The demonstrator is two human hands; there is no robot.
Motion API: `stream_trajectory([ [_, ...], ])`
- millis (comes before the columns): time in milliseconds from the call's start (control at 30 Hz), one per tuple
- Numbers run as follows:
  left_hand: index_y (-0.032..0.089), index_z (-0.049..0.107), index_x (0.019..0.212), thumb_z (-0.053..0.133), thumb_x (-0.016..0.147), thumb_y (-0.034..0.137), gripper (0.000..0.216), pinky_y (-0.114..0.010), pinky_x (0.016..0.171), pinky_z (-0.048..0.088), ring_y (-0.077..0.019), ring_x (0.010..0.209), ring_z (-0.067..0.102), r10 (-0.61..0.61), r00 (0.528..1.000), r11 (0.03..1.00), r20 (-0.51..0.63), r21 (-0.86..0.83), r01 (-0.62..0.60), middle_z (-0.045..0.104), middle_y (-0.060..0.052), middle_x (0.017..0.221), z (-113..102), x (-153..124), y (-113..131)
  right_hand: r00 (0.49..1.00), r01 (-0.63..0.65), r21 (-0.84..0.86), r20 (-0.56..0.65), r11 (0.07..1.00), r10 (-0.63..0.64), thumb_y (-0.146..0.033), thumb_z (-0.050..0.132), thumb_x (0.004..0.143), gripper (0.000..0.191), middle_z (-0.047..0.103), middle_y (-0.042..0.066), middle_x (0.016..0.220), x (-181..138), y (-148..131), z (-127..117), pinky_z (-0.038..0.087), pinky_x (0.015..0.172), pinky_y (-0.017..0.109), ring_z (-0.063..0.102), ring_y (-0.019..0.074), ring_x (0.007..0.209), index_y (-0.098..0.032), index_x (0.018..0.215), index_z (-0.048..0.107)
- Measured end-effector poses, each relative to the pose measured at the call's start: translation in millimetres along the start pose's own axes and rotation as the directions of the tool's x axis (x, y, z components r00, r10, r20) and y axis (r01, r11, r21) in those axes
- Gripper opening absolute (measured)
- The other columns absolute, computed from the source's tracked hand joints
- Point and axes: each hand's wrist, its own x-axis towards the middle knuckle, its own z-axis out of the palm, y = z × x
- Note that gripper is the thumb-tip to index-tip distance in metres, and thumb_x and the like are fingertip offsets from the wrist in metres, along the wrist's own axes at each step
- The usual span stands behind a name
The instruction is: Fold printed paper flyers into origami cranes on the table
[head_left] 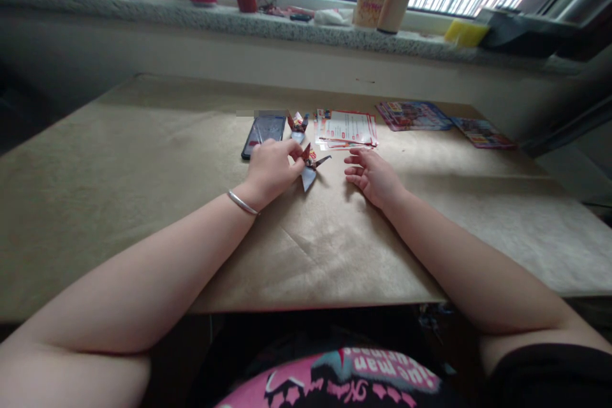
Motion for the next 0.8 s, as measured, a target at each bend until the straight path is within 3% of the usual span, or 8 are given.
stream_trajectory([
  [167,0.023,0.073,0.087,0.060,0.082,0.033,0.017,-0.041,0.084,0.038,-0.0296,0.094,0.058,-0.099,0.994,0.993,-0.036,0.062,0.101,0.071,-0.008,0.085,-3.8,5.3,-7.8,0.999,0.011,-0.016,0.036,1.000,-0.011,-0.027,0.058,0.088,0.007,0.060,0.000,0.079,0.2,0.6,-1.4,0.050,0.051,0.018,0.055,0.0076,0.058,-0.022,0.090,0.056],
  [333,0.022,0.073,0.091,0.062,0.082,0.040,0.023,-0.035,0.078,0.039,-0.0240,0.088,0.060,-0.194,0.981,0.973,0.010,-0.124,0.194,0.072,-0.005,0.093,-4.4,11.8,-10.6,0.999,0.004,-0.022,0.045,1.000,-0.003,-0.025,0.054,0.091,0.006,0.062,0.000,0.077,-2.6,-1.3,-0.1,0.049,0.052,0.018,0.055,0.0070,0.056,-0.021,0.090,0.058],
  [533,0.025,0.075,0.089,0.064,0.084,0.037,0.017,-0.038,0.082,0.035,-0.0282,0.095,0.060,-0.055,0.998,0.997,0.028,0.060,0.053,0.073,-0.006,0.095,-10.8,17.0,-9.3,0.997,-0.006,-0.030,0.078,1.000,0.009,-0.024,0.057,0.090,0.005,0.063,-0.001,0.075,-3.6,-2.5,-0.1,0.049,0.054,0.019,0.056,0.0072,0.058,-0.021,0.087,0.058],
  [667,0.026,0.075,0.091,0.068,0.082,0.039,0.018,-0.041,0.083,0.034,-0.0318,0.095,0.060,-0.078,0.991,0.995,0.107,0.066,0.072,0.074,-0.007,0.092,-17.8,27.7,-15.9,0.997,-0.024,-0.022,0.070,0.999,0.025,-0.020,0.050,0.093,0.011,0.063,-0.001,0.074,-5.8,-5.7,0.8,0.048,0.055,0.019,0.056,0.0073,0.058,-0.020,0.086,0.059],
  [800,0.026,0.075,0.087,0.067,0.081,0.033,0.012,-0.040,0.081,0.035,-0.0308,0.092,0.061,-0.075,0.993,0.992,0.096,0.105,0.065,0.074,-0.007,0.089,-19.5,38.7,-21.2,0.997,-0.022,-0.020,0.076,1.000,0.023,-0.021,0.053,0.092,0.009,0.063,-0.001,0.074,-6.5,-6.9,0.6,0.048,0.055,0.020,0.055,0.0079,0.058,-0.020,0.085,0.059],
])
